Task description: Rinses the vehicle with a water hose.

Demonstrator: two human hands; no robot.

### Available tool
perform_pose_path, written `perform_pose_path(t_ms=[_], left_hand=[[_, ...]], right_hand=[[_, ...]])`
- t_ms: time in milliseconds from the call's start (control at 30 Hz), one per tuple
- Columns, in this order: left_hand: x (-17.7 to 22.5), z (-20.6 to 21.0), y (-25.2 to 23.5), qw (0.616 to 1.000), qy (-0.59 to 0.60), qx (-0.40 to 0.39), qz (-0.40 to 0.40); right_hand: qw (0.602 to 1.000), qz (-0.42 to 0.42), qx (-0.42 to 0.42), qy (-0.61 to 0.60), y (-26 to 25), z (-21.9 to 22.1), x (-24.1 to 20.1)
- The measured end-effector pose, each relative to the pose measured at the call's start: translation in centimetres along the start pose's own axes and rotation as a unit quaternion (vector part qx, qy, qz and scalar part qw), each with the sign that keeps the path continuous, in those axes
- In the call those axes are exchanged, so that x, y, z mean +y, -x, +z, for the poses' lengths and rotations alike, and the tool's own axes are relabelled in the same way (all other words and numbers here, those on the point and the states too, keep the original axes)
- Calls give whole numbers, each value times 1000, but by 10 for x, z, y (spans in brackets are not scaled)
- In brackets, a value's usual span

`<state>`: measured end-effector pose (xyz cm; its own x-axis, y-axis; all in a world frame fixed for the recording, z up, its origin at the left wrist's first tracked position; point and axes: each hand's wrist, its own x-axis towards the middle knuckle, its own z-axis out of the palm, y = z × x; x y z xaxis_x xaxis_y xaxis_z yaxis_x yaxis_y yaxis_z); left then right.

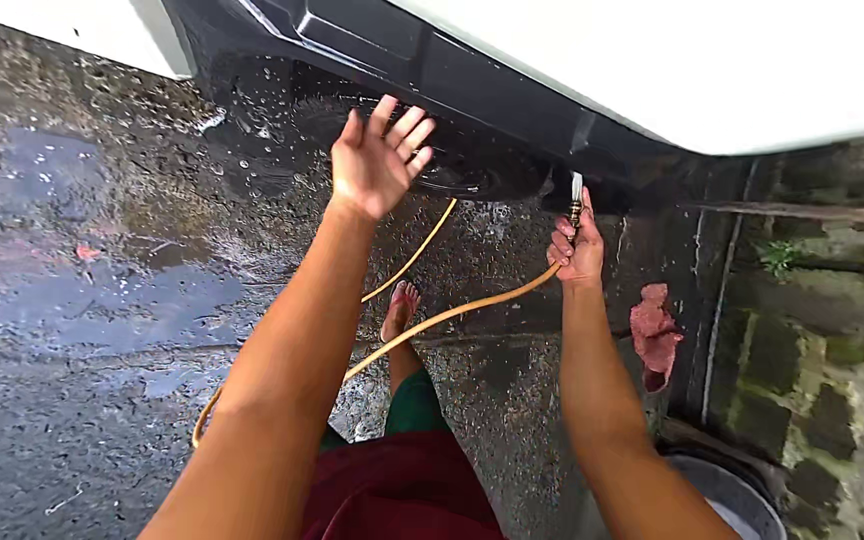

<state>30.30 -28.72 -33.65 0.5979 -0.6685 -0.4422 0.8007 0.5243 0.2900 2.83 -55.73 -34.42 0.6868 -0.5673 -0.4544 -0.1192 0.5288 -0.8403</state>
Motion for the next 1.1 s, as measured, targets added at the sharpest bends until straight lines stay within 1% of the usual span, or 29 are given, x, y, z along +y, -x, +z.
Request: perform_pose_path(t_ms=[67,133,167,200,267,300,333,367,400,433,467,533,600,633,700,767,833,900,1000,1100], left_hand=[[-2,22,-31,997,60,-46,-18],[-12,33,-57,988,112,-91,-60],[-24,36,-73,980,147,-106,-80],[-42,37,-88,975,174,-111,-83],[-85,37,-110,965,215,-140,-56],[-97,45,-109,962,226,-147,-51],[-98,58,-100,959,243,-127,-68],[-90,73,-83,958,258,-88,-93],[-82,78,-72,952,268,-81,-123],[-75,76,-65,948,275,-99,-126],[-69,70,-62,948,274,-122,-106],[-52,57,-56,954,254,-153,-34],[-34,51,-48,955,248,-157,32],[-24,50,-43,957,244,-145,57],[1,49,-31,967,220,-89,90],[32,46,-19,973,204,-9,108],[64,38,-13,960,226,78,143],[90,28,-14,934,267,155,180],[105,19,-22,914,295,204,190],[116,10,-33,910,268,244,200]], right_hand=[[995,-3,-72,-66,-41,-10,9],[982,-12,-121,-143,-74,-18,15],[972,-24,-151,-181,-87,-23,16],[960,-34,-183,-209,-98,-29,16],[938,-29,-270,-214,-111,-34,15],[928,-10,-314,-201,-114,-35,10],[918,13,-351,-183,-115,-37,5],[909,30,-383,-161,-115,-38,0],[902,38,-406,-140,-113,-38,-4],[898,43,-421,-123,-112,-38,-9],[895,50,-429,-108,-111,-36,-13],[890,76,-440,-87,-111,-32,-21],[887,113,-443,-56,-113,-19,-29],[888,130,-439,-34,-111,-10,-33],[895,155,-417,18,-105,12,-37],[907,164,-382,75,-95,34,-40],[918,142,-343,141,-81,54,-42],[920,113,-323,192,-66,68,-44],[914,106,-306,245,-40,87,-49],[907,104,-268,307,-12,105,-59]])
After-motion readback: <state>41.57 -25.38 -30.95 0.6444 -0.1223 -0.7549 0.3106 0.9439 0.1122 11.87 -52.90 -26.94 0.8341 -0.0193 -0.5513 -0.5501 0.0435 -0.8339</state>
